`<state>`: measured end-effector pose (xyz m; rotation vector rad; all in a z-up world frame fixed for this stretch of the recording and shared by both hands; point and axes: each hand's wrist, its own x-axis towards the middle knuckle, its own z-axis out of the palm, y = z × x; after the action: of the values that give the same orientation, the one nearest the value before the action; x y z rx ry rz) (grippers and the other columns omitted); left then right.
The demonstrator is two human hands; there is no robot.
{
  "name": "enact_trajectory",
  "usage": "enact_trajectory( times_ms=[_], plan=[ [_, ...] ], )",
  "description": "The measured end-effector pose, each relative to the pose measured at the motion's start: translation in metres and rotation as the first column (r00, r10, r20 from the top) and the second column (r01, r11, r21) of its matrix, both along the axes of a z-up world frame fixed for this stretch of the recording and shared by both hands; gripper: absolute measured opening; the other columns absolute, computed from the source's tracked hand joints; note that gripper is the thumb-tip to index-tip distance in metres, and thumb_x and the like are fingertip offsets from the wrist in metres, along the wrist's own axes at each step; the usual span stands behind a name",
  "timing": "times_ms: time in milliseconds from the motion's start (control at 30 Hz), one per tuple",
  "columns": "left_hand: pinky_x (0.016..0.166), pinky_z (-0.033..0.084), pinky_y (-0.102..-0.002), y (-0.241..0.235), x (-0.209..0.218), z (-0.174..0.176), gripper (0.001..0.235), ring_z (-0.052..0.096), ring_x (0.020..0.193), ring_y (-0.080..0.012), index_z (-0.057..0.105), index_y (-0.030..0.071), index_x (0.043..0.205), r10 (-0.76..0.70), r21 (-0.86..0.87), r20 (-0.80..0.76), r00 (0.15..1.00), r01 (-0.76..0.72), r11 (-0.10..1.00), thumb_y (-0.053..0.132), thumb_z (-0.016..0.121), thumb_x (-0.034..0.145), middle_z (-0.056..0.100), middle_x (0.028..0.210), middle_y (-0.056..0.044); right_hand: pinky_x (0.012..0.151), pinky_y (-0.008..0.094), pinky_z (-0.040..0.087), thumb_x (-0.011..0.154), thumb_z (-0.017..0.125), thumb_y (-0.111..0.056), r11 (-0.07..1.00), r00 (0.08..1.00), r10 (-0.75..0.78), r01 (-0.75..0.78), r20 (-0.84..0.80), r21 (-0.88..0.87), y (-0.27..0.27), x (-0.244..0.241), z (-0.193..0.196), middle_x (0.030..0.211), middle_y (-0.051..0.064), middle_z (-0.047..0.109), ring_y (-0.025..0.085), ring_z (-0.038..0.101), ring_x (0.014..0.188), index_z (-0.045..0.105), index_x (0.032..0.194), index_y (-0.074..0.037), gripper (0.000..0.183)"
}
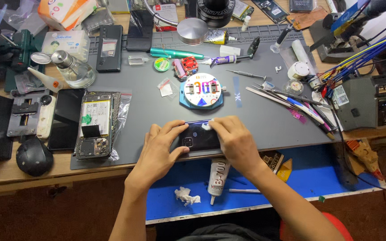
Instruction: The person holds a dark blue smartphone and wipes its back and sides with a white tissue. They rotate the phone to clean different areas, including around the camera module, and then place the tissue on the workbench.
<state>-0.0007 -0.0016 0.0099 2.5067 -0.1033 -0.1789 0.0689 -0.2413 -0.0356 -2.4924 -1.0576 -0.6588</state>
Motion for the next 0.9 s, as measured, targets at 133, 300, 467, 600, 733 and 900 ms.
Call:
enact_trajectory(
  times_ms=[133, 300, 467, 600, 733, 900],
  plan=[
    [0.094, 0.043, -0.041, -0.004, 0.000, 0.006, 0.056, 0.048, 0.108, -0.0236, 0.062, 0.027, 0.144, -0.016, 0.001, -0.029, 0.999, 0.016, 1.000, 0.033, 0.076, 0.091, 0.057, 0.146, 0.010, 0.097, 0.039, 0.055, 0.098, 0.061, 0.000, 0.996, 0.996, 0.089, -0.089, -0.015, 0.026, 0.033, -0.025, 0.008, 0.110, 0.010, 0.071, 0.028, 0.067, 0.110, 0.073, 0.116, -0.009, 0.023],
    [0.093, 0.043, -0.041, -0.004, -0.001, 0.007, 0.055, 0.049, 0.106, -0.0245, 0.063, 0.030, 0.143, 0.013, 0.001, -0.030, 0.999, -0.013, 1.000, 0.035, 0.077, 0.090, 0.056, 0.146, 0.011, 0.097, 0.037, 0.056, 0.096, 0.060, 0.005, 0.997, 0.995, 0.054, -0.049, -0.083, 0.067, -0.006, -0.022, 0.002, 0.110, 0.009, 0.071, 0.028, 0.067, 0.109, 0.074, 0.119, -0.009, 0.030],
    [0.094, 0.044, -0.042, -0.005, -0.001, 0.004, 0.049, 0.050, 0.107, -0.0252, 0.068, 0.035, 0.137, 0.000, 0.016, -0.005, 1.000, 0.000, 1.000, 0.039, 0.076, 0.089, 0.056, 0.144, 0.009, 0.098, 0.033, 0.055, 0.093, 0.065, 0.006, 0.988, 0.987, -0.155, 0.156, -0.034, 0.006, -0.070, -0.013, 0.009, 0.112, 0.005, 0.071, 0.024, 0.066, 0.112, 0.075, 0.117, -0.009, 0.029],
    [0.092, 0.045, -0.042, -0.013, 0.002, -0.002, 0.033, 0.052, 0.106, -0.0260, 0.075, 0.030, 0.123, 0.046, 0.014, 0.108, 0.993, -0.048, 0.999, 0.047, 0.071, 0.095, 0.059, 0.135, 0.007, 0.100, 0.039, 0.056, 0.089, 0.066, 0.007, 0.994, 1.000, 0.011, -0.008, -0.026, 0.106, -0.031, -0.037, 0.003, 0.117, 0.010, 0.072, 0.029, 0.067, 0.114, 0.075, 0.121, -0.010, 0.037],
    [0.093, 0.045, -0.043, -0.023, 0.002, -0.005, 0.032, 0.052, 0.106, -0.0261, 0.076, 0.025, 0.119, 0.065, 0.036, 0.182, 0.981, -0.073, 0.997, 0.049, 0.069, 0.098, 0.060, 0.130, 0.004, 0.102, 0.038, 0.056, 0.089, 0.068, 0.006, 0.992, 0.999, 0.020, -0.016, -0.027, 0.129, -0.059, -0.036, -0.011, 0.118, 0.009, 0.072, 0.028, 0.068, 0.114, 0.075, 0.121, -0.010, 0.037],
    [0.105, 0.037, -0.042, -0.034, 0.007, -0.022, 0.040, 0.050, 0.123, -0.0245, 0.074, 0.019, 0.103, 0.015, 0.173, 0.405, 0.914, -0.093, 0.981, 0.054, 0.080, 0.086, 0.064, 0.127, 0.001, 0.103, 0.036, 0.056, 0.097, 0.066, 0.004, 0.947, 0.959, -0.208, 0.247, -0.193, 0.207, -0.124, -0.038, 0.014, 0.113, 0.003, 0.076, 0.024, 0.071, 0.110, 0.078, 0.117, -0.009, 0.027]
  ],
)
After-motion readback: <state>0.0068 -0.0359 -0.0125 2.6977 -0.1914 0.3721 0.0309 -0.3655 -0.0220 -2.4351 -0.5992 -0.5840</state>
